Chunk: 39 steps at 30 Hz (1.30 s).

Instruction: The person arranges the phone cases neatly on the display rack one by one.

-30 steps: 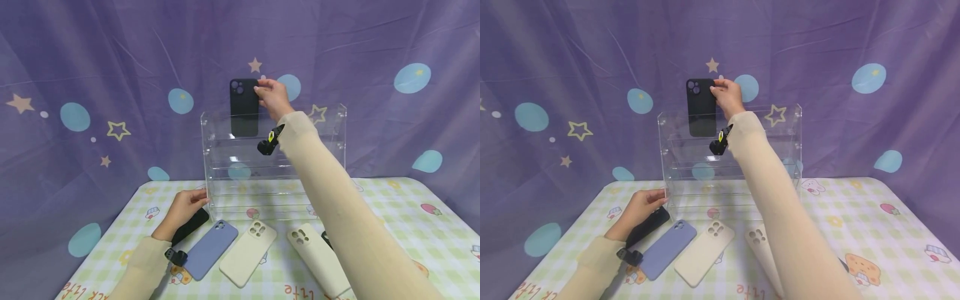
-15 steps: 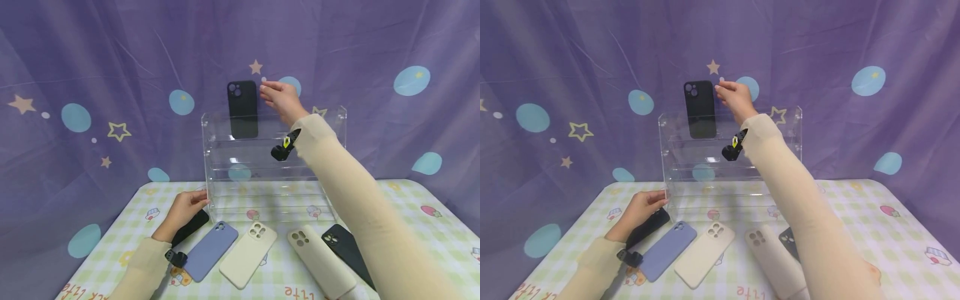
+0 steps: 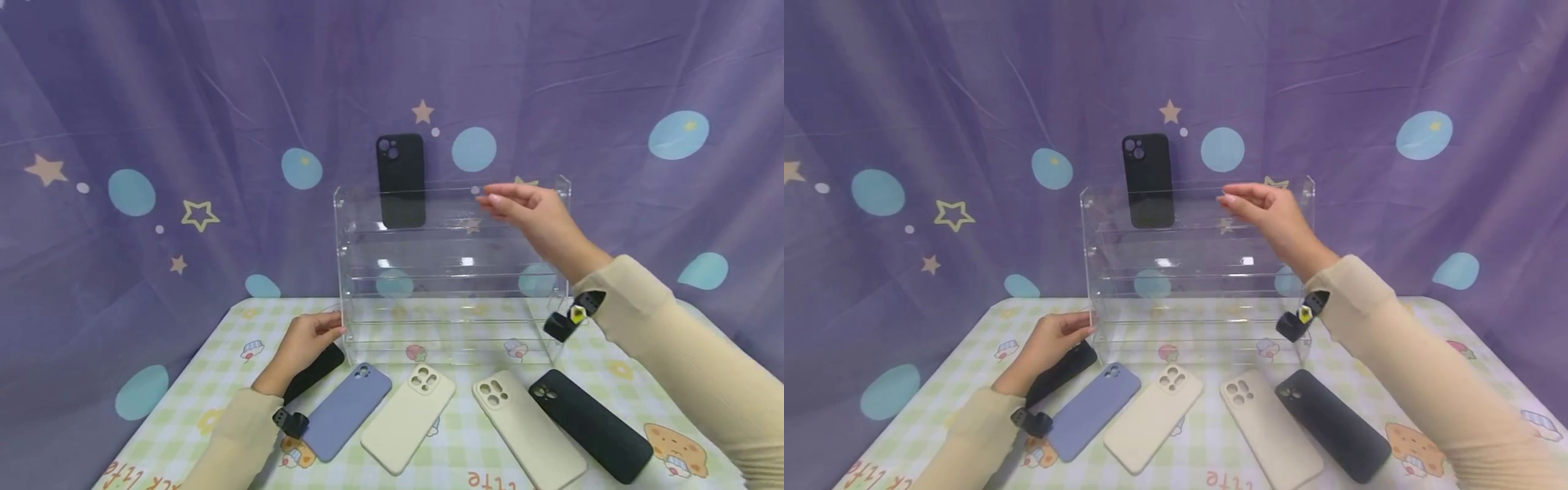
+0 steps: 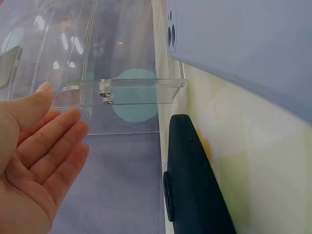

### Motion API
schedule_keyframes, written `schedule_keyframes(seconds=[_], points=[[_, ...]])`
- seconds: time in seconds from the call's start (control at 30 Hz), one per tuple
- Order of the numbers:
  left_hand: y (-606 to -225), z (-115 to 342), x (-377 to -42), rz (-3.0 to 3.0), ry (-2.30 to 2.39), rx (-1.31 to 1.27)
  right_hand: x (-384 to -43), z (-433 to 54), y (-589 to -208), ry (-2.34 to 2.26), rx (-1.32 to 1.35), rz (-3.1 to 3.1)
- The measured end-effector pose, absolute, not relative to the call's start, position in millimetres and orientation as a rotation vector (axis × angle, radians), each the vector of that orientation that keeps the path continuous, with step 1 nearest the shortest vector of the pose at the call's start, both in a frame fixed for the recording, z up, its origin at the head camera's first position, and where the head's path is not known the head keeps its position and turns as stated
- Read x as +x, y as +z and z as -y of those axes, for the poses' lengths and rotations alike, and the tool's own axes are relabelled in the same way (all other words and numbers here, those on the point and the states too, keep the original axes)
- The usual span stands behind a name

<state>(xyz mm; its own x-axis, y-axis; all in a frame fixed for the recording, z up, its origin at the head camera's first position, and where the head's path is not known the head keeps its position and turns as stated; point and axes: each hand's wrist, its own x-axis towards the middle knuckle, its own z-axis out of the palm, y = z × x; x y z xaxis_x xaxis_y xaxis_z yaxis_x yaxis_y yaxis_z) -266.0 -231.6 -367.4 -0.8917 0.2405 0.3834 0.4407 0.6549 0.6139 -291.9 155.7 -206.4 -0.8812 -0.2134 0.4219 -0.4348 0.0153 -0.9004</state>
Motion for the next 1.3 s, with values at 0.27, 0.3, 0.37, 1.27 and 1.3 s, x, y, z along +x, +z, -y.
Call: schedule_keyframes(seconds=[0.27, 0.3, 0.37, 1.27, 1.3], points=[[-369, 232, -268, 2.589, -1.041, -0.560, -242, -206, -270, 1.648, 0.768, 2.543], [-369, 232, -268, 2.589, -1.036, -0.559, -238, -212, -279, 1.627, 0.763, 2.575], [-370, 233, -268, 2.585, -1.033, -0.558, -231, -224, -297, 1.608, 0.768, 2.619], [-372, 232, -266, 2.563, -1.080, -0.556, -205, -276, -432, 1.469, 0.620, 2.824], [-372, 232, -266, 2.560, -1.083, -0.555, -205, -276, -432, 1.437, 0.644, 2.831]])
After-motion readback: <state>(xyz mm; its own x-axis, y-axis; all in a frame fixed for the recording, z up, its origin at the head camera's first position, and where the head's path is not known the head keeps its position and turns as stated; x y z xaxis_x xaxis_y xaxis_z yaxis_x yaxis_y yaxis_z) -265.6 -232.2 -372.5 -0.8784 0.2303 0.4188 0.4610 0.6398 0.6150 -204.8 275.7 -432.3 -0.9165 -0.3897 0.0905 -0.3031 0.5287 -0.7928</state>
